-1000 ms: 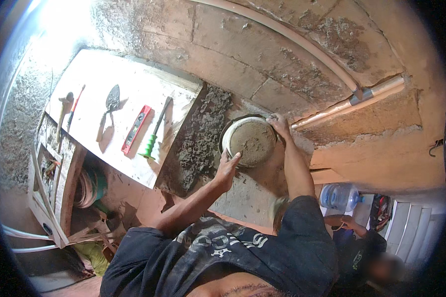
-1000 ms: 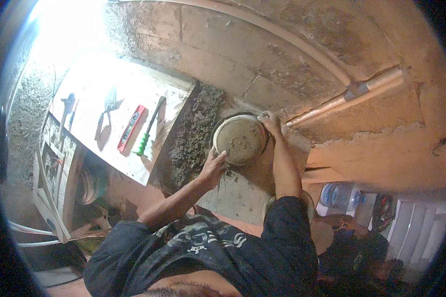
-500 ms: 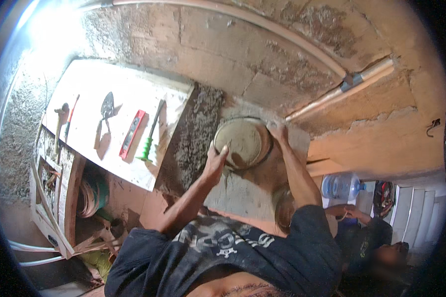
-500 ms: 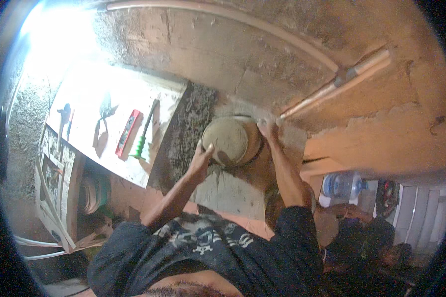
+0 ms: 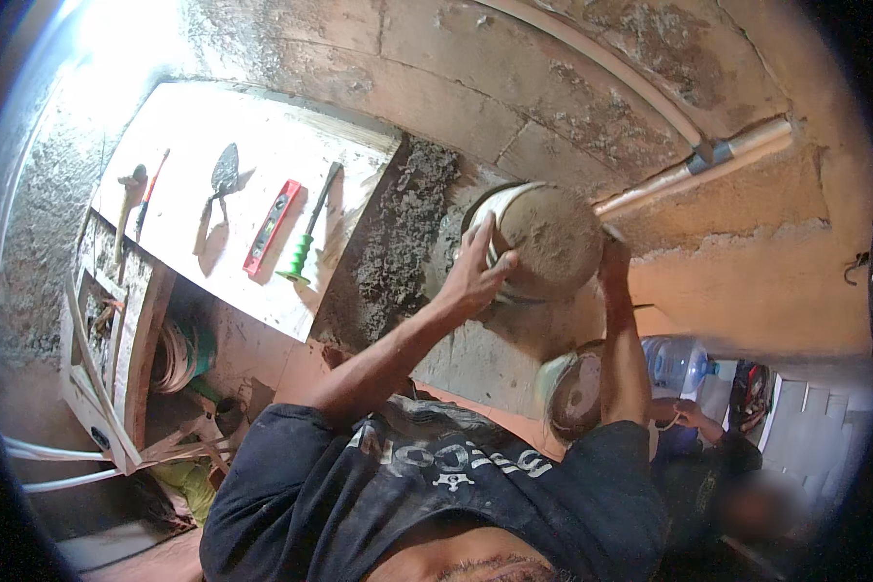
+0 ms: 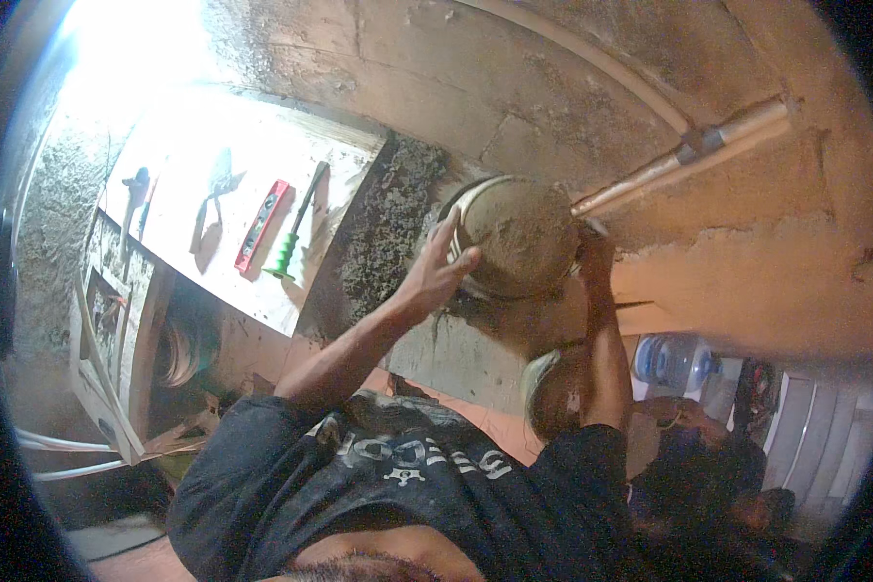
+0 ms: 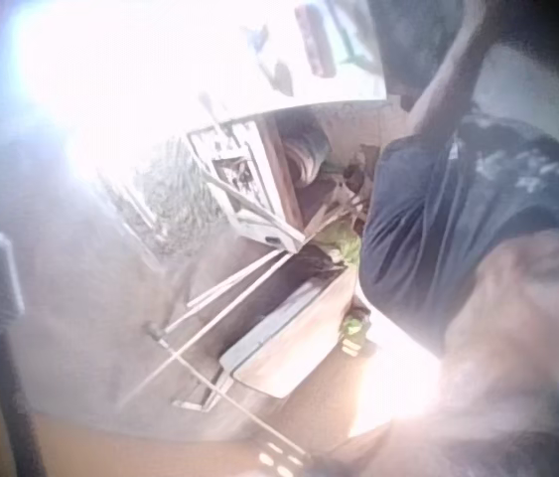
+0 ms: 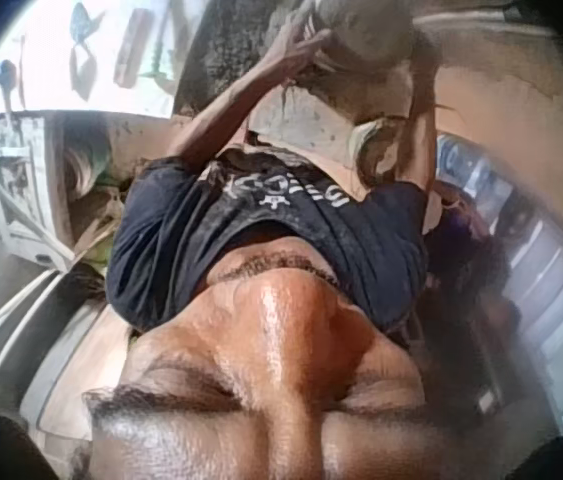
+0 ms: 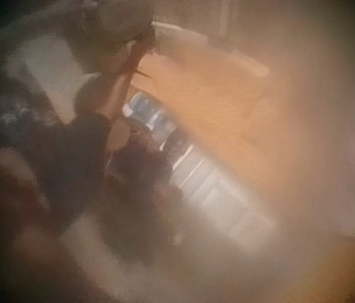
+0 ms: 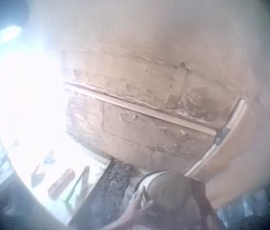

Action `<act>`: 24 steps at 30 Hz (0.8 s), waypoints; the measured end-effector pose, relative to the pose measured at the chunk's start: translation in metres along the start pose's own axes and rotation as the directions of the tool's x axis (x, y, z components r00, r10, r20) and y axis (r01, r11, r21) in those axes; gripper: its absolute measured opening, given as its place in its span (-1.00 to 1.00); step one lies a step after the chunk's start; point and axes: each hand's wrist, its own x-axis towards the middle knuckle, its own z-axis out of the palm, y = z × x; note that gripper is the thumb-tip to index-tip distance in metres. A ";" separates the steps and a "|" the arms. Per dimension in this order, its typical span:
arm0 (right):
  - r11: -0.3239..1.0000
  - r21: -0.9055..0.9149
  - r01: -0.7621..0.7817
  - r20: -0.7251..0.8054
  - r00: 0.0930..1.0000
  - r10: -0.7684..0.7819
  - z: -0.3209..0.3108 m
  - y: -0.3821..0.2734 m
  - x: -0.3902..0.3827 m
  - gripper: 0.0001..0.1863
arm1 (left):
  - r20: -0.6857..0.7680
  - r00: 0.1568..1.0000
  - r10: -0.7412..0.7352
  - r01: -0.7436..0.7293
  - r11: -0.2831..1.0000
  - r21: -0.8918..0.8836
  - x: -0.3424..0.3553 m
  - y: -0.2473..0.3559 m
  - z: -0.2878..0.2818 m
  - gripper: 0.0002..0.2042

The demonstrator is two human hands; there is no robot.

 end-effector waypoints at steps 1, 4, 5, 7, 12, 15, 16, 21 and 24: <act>0.993 0.115 -0.027 -0.076 0.997 0.035 -0.008 -0.004 0.006 -0.78 | 0.010 0.999 0.052 -0.051 0.998 -0.032 0.007 0.009 -0.001 -0.23; 0.989 0.131 0.076 -0.169 0.984 -0.053 -0.043 -0.054 0.005 -0.73 | 0.028 0.977 0.211 -0.210 0.977 -0.020 0.025 0.034 0.003 -0.30; 0.982 0.167 0.088 -0.204 0.977 -0.053 -0.055 -0.076 0.001 -0.71 | 0.042 0.966 0.256 -0.256 0.967 -0.009 0.029 0.044 0.006 -0.31; 0.942 0.332 0.054 -0.270 0.962 0.040 -0.067 -0.105 -0.006 -0.67 | 0.031 0.954 0.298 -0.298 0.954 -0.017 0.034 0.066 0.015 -0.33; 0.962 0.239 0.130 -0.315 0.948 -0.050 -0.087 -0.084 -0.020 -0.57 | 0.002 0.924 0.382 -0.373 0.902 0.217 0.032 0.106 0.021 -0.32; 0.930 0.350 0.115 -0.347 0.938 0.014 -0.057 -0.107 -0.039 -0.60 | -0.002 0.886 0.464 -0.448 0.858 0.252 0.033 0.101 0.004 -0.30; 0.940 0.317 0.128 -0.361 0.932 -0.006 -0.050 -0.111 -0.044 -0.61 | -0.011 0.912 0.409 -0.399 0.894 0.206 0.031 0.103 -0.005 -0.35; 0.933 0.352 0.077 -0.320 0.947 0.042 -0.016 -0.172 -0.081 -0.67 | 0.002 0.957 0.292 -0.291 0.955 -0.052 -0.002 0.089 -0.055 -0.35; 0.961 0.264 0.087 -0.341 0.940 0.009 0.002 -0.174 -0.100 -0.68 | -0.034 0.985 0.169 -0.169 0.986 0.013 -0.037 0.084 -0.076 -0.34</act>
